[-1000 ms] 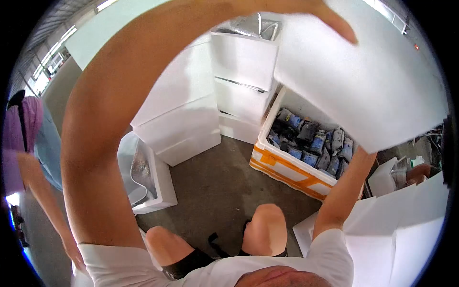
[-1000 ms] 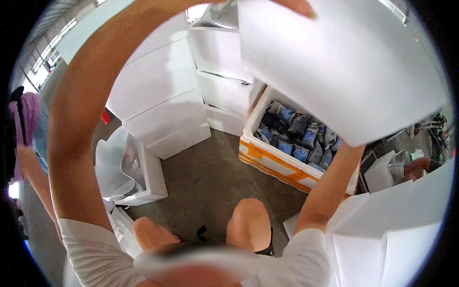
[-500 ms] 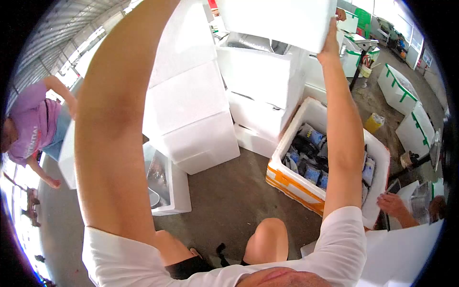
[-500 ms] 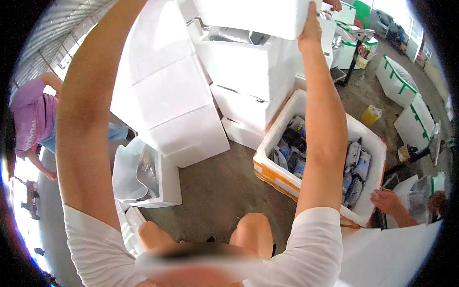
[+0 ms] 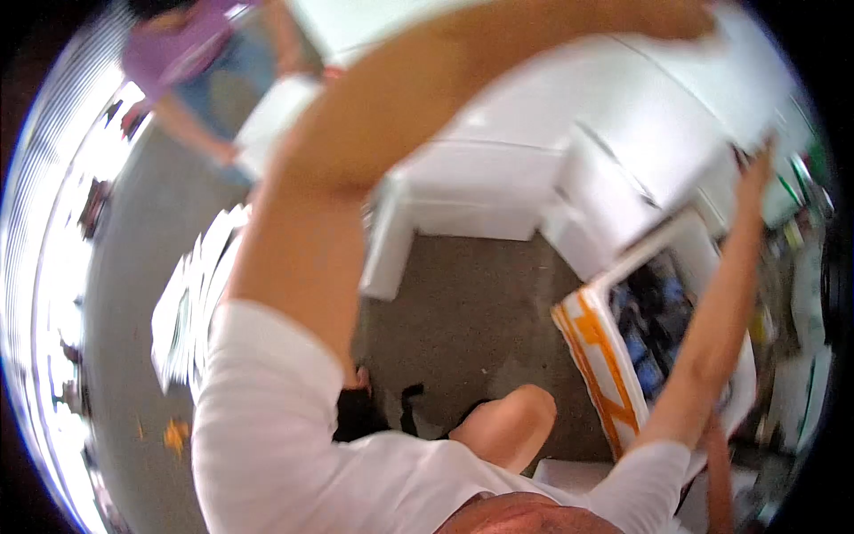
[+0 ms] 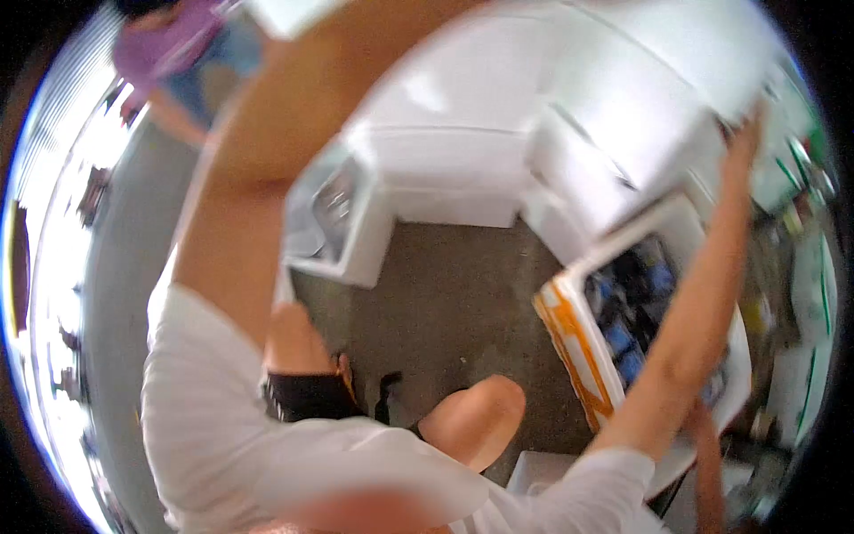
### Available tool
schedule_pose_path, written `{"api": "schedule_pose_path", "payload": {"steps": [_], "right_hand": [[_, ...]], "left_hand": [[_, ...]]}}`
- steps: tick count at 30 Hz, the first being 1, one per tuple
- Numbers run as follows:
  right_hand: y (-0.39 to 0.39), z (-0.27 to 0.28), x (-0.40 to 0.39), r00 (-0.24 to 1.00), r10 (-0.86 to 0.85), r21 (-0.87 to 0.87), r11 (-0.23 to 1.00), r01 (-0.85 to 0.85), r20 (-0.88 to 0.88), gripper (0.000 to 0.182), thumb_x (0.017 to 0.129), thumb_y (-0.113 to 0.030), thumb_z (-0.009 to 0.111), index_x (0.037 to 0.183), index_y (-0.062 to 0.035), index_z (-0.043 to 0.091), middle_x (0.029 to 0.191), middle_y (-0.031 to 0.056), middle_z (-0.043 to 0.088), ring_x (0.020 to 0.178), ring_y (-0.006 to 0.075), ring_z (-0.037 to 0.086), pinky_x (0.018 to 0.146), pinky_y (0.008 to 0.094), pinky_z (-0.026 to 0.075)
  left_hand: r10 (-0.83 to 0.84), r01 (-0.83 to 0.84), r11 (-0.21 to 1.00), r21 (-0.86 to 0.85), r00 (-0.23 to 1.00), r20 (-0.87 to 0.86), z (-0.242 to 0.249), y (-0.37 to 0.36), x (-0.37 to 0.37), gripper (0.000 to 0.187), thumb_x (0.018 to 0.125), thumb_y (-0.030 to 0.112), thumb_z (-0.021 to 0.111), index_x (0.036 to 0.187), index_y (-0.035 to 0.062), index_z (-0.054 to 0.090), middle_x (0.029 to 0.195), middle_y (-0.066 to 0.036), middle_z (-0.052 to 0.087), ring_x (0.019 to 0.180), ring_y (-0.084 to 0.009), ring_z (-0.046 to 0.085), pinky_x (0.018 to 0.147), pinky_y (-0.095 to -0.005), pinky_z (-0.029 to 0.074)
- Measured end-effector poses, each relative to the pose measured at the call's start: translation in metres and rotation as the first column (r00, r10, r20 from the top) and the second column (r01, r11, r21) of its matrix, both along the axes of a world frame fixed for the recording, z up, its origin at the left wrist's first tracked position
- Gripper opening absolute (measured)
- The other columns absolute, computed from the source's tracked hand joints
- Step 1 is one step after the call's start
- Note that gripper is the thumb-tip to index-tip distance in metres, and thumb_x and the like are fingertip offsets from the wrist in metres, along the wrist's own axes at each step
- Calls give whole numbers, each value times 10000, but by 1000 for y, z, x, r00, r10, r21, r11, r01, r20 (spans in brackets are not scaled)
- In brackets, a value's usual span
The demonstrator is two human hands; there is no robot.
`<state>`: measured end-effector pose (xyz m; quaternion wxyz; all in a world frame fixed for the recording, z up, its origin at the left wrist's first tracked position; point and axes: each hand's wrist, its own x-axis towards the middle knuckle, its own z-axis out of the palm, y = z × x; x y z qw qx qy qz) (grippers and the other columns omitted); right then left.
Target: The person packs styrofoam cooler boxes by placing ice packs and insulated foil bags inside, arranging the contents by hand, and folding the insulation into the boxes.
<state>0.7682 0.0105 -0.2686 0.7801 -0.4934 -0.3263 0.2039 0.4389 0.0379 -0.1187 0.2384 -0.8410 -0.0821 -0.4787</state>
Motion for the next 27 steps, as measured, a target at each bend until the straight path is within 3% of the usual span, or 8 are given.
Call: {"api": "schedule_pose_path", "payload": {"steps": [6, 13, 16, 19, 22, 25, 26, 27], "right_hand": [[-19, -16, 12, 987, -132, -42, 990, 136, 93, 576, 998, -401, 419, 1397, 3, 324, 1401, 227, 372, 1133, 310, 568, 1017, 412, 465], [-131, -42, -118, 862, -504, 286, 819, 498, -57, 345, 950, -291, 452, 974, 29, 578, 907, 147, 595, 783, 248, 577, 684, 321, 516], [-127, -94, -252, 936, -162, -28, 983, 179, 314, 289, 914, -295, 487, 916, -35, 615, 926, 75, 604, 775, 178, 547, 703, 298, 460], [-115, -157, -387, 557, 708, -514, 703, -491, 434, 330, 927, -195, 571, 1213, -31, 574, 1127, 56, 595, 883, 135, 568, 780, 291, 490], [-99, -189, -493, 195, 842, -686, 527, -502, 504, 423, 846, -62, 641, 1259, -57, 552, 1163, 108, 602, 813, 158, 616, 755, 281, 507], [-74, -238, -562, -75, 781, -712, 521, -470, 621, 481, 796, -43, 616, 1271, -57, 537, 1185, 170, 568, 903, 293, 602, 821, 353, 507], [-70, -254, -581, -135, 788, -747, 494, -445, 601, 500, 782, -71, 618, 1274, -51, 529, 1227, 190, 550, 1012, 383, 585, 880, 408, 499], [-65, -272, -597, -145, 785, -750, 494, -440, 602, 500, 782, -71, 618, 1274, -51, 529, 1227, 190, 550, 1012, 383, 585, 880, 408, 499]], "left_hand": [[-341, 266, 851, -452, 936, -91, -206, -138, -149, 358, 783, 189, 719, 1123, 100, 652, 937, -75, 670, 787, -217, 648, 681, -349, 533], [188, -196, 362, -911, 973, -134, -288, -173, -363, 200, 810, 170, 690, 993, 90, 712, 970, -101, 696, 856, -264, 670, 770, -368, 538], [505, -345, 358, -868, 853, -131, -309, -167, -459, 241, 838, 96, 664, 1077, 94, 691, 1028, -109, 687, 930, -283, 652, 866, -391, 507], [835, -414, 350, -840, 544, 79, -315, -164, -523, 372, 857, 83, 638, 1224, 44, 590, 1178, -139, 627, 1105, -236, 577, 933, -360, 462], [856, -1, 494, -870, 178, 486, -385, -153, -593, 497, 849, 48, 604, 1324, -11, 467, 1274, -184, 557, 1178, -260, 524, 965, -363, 434], [915, 187, 359, -914, 119, 384, -513, -144, -642, 454, 846, 98, 580, 1248, -82, 473, 1176, -202, 566, 1132, -246, 523, 955, -331, 416], [958, 318, 112, -941, 218, 188, -473, -159, -621, 474, 864, 153, 567, 1253, -93, 449, 1139, -196, 566, 1034, -244, 576, 887, -320, 467], [951, 49, 206, -977, 224, 212, -546, -145, -634, 493, 850, 216, 605, 1220, -86, 480, 1006, -158, 591, 856, -218, 618, 747, -303, 519]]}}
